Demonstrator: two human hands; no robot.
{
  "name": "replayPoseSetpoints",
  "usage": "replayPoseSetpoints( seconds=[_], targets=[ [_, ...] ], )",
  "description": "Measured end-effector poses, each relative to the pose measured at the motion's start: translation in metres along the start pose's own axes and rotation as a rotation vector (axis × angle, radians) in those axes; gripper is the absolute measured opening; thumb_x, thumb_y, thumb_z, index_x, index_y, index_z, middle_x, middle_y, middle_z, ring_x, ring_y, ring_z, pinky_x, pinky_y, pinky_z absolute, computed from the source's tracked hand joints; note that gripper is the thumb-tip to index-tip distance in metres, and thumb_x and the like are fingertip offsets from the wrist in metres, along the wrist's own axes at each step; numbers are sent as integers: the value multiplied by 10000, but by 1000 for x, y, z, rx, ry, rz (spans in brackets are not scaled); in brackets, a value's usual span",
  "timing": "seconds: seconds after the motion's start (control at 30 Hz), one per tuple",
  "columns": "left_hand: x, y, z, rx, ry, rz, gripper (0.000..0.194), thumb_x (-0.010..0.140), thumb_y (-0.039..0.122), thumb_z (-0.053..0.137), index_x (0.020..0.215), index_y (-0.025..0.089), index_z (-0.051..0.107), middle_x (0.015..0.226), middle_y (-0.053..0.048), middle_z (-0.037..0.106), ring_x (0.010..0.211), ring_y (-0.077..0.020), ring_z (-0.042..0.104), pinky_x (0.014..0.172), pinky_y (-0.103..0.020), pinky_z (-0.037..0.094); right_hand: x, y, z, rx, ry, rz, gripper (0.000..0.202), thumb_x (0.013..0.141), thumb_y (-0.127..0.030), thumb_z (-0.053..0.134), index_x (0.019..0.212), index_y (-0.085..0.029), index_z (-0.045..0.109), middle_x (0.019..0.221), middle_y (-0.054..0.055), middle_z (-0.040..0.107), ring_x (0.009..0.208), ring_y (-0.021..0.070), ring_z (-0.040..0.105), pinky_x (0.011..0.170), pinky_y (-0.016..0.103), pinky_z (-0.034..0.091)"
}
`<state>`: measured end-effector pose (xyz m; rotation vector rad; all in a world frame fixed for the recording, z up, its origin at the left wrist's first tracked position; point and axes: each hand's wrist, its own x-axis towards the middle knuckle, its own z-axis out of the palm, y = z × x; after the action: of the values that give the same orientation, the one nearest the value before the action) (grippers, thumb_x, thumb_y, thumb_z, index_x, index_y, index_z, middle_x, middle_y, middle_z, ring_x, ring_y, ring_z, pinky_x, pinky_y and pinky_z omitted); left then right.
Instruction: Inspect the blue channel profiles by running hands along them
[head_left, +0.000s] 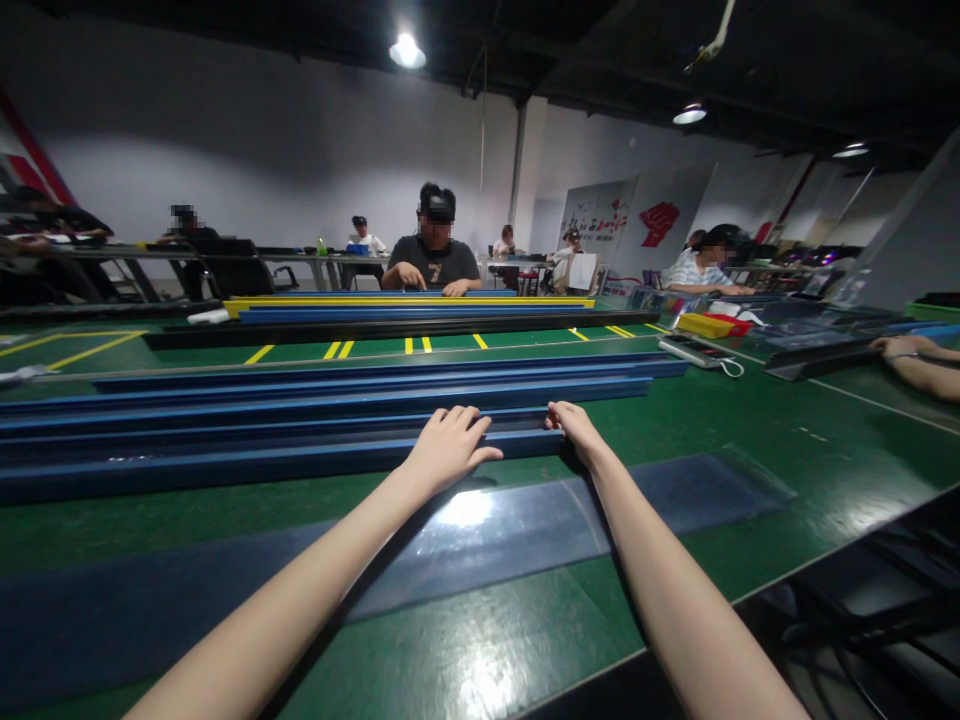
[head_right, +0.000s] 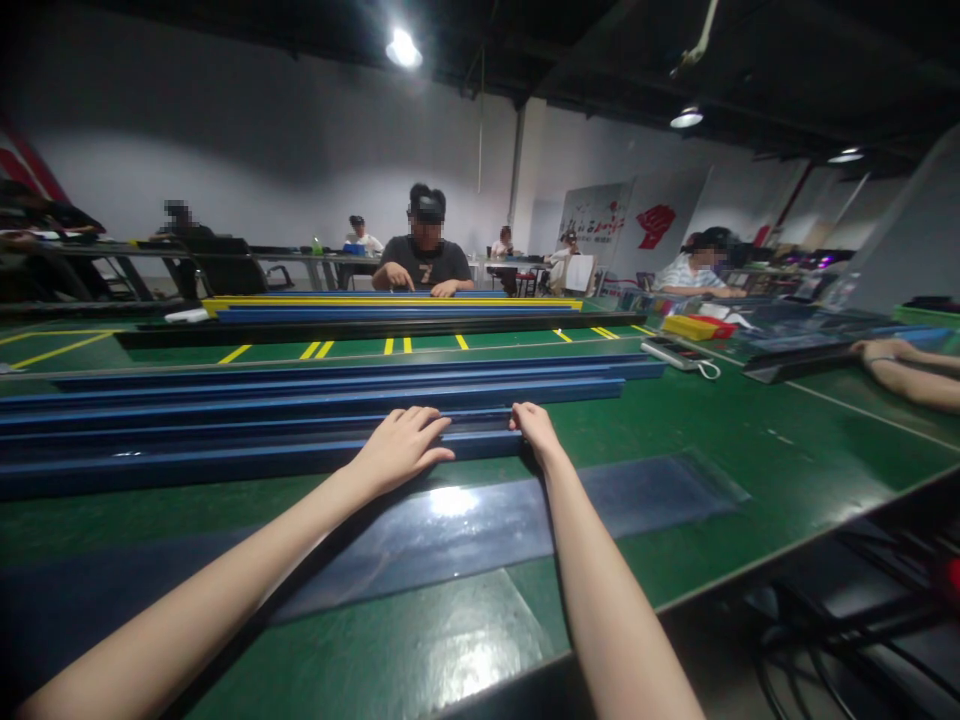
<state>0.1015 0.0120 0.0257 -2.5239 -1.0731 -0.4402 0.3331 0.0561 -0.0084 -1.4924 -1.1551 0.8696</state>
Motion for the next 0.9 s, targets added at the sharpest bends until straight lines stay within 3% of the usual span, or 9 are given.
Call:
replayPoseSetpoints(
  seconds=[0.1,0.2,0.3,0.67,0.9],
  targets=[
    [0,4,1,40,23,68,448,836,511,368,1097,171,500,1071,-84,551,958,-216,483,762,-319,342,2,2,0,-5,4,-12,207,654,-325,449,496,-190,444,422,-31,468,420,81,364,440,216,252],
    [2,7,2,76,34,83,276,879,326,372,1056,166,511,1026,-77,563,923,-202,493,727,-309,334,2,2,0,-14,8,-17,215,658,-313,443,481,-191,441,414,-33,460,417,80,365,437,214,255],
    [4,9,3,92,40,84,241,888,232,340,1028,158,522,982,-74,576,885,-190,505,695,-304,331,0,-1,-1,-24,-3,-9,200,660,-298,451,494,-187,462,423,-30,481,406,77,361,420,211,243],
    [8,10,10,80,64,72,271,900,257,321,1080,208,518,998,-71,573,905,-188,498,696,-303,333,-3,-3,-9,-28,-49,1,135,642,-223,455,554,-157,533,498,5,557,399,63,368,404,203,253],
    [6,16,10,105,67,18,279,898,275,320,1099,213,503,1005,-83,561,883,-195,496,667,-302,336,-8,1,-12,-7,-89,-84,212,651,-359,479,651,-167,569,533,-18,559,433,73,363,428,209,267]
  ],
)
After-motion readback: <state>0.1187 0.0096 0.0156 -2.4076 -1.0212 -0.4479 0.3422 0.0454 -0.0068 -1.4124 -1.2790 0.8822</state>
